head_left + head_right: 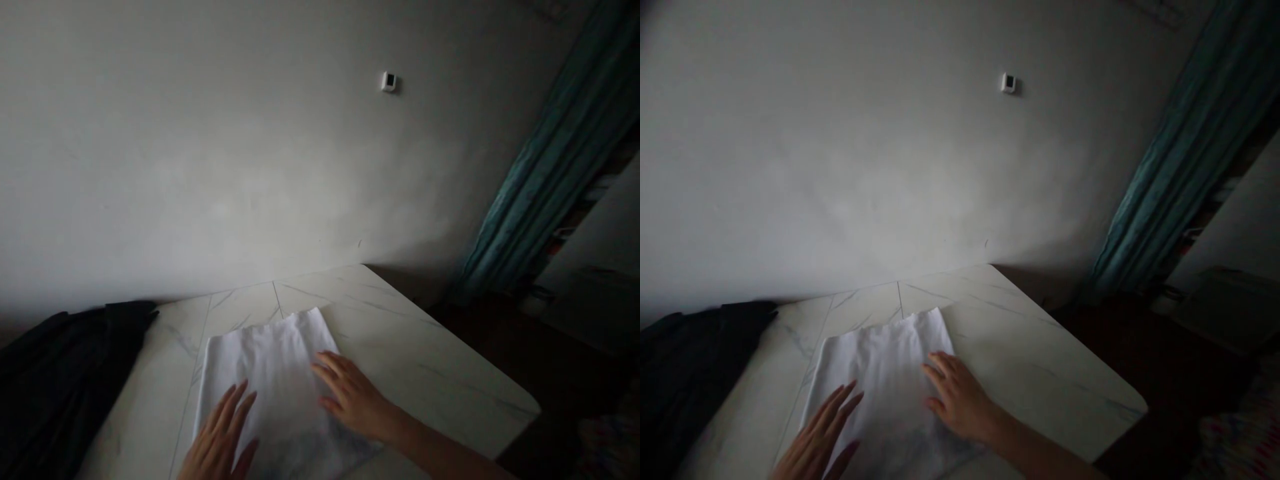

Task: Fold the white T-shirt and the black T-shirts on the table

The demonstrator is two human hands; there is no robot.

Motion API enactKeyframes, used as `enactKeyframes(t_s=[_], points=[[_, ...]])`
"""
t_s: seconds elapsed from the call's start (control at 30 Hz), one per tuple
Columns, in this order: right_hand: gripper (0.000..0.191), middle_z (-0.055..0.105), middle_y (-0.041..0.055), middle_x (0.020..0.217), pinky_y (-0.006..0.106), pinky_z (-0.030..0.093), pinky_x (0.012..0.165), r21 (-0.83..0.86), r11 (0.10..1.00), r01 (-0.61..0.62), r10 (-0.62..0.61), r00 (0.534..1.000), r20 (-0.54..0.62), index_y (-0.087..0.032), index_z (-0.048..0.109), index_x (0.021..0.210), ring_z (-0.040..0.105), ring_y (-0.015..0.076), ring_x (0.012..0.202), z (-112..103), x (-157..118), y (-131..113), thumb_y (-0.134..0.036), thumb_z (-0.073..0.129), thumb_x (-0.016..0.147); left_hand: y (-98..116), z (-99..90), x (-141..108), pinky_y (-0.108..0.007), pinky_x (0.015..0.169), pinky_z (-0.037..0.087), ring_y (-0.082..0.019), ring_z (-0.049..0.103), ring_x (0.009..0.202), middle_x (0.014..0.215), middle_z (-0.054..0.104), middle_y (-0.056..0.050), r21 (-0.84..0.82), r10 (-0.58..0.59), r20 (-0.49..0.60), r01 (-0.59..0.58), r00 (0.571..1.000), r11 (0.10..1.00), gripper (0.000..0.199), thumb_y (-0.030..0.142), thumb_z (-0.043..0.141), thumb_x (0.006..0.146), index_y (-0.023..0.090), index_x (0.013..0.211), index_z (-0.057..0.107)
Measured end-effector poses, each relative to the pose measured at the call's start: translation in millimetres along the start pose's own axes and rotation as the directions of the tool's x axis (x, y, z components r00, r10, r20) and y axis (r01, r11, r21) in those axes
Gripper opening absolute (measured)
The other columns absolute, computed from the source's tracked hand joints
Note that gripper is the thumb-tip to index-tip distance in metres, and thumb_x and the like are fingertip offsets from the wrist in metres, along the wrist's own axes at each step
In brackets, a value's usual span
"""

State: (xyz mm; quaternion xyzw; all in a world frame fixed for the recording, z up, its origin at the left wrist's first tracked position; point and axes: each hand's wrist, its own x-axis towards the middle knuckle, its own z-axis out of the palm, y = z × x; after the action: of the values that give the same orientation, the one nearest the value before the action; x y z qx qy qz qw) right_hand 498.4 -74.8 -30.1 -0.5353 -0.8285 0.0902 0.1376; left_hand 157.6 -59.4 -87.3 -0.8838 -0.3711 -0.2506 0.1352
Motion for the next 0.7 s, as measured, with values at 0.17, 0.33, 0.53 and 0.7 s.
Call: enactKeyframes(t_s=[0.17,0.33,0.53,0.7], points=[[0.063,0.018,0.0052,0.162,0.04,0.011,0.122,0.117,0.973,0.198,-0.214,0.967,0.139,-0.026,0.03,0.153,0.015,0.0203,0.149,17,83,16,-0.045,0.051,0.096,-43,25.4,68,-0.042,0.113,0.039,-0.024,0.033,0.143,0.158,0.029,-0.006,-0.143,0.183,0.256,-0.15,0.949,0.978,0.066,0.043,0.041,0.097,0.03,0.154,0.011],[0.05,0.027,0.0026,0.159,0.039,0.012,0.121,0.136,0.98,0.147,-0.157,0.986,0.065,-0.032,0.043,0.146,0.024,0.0203,0.147,15,126,53,-0.034,0.052,0.097,-117,35.3,65,-0.048,0.118,0.028,-0.024,0.025,0.147,0.158,0.029,0.0,-0.112,0.001,0.422,0.05,0.907,0.992,0.055,0.045,0.034,0.098,0.034,0.151,0.023],[0.046,0.053,0.0111,0.143,0.035,0.031,0.112,0.212,0.937,-0.277,0.317,0.929,-0.189,-0.02,0.056,0.134,0.045,0.0215,0.133,16,149,77,-0.022,0.059,0.088,-158,41.5,62,-0.047,0.109,0.04,-0.03,0.052,0.13,0.138,0.059,-0.014,0.029,-0.486,0.274,0.497,0.83,0.867,0.057,0.044,0.037,0.088,0.015,0.135,0.054],[0.035,0.069,0.0156,0.106,0.032,0.048,0.086,0.325,0.789,-0.522,0.592,0.786,-0.176,-0.01,0.064,0.113,0.064,0.0239,0.098,13,158,87,-0.019,0.067,0.079,-171,38.7,86,-0.04,0.083,0.054,-0.028,0.07,0.084,0.087,0.074,-0.011,-0.165,-0.697,0.324,0.763,0.64,0.625,0.056,0.056,0.05,0.07,0.016,0.106,0.063]])
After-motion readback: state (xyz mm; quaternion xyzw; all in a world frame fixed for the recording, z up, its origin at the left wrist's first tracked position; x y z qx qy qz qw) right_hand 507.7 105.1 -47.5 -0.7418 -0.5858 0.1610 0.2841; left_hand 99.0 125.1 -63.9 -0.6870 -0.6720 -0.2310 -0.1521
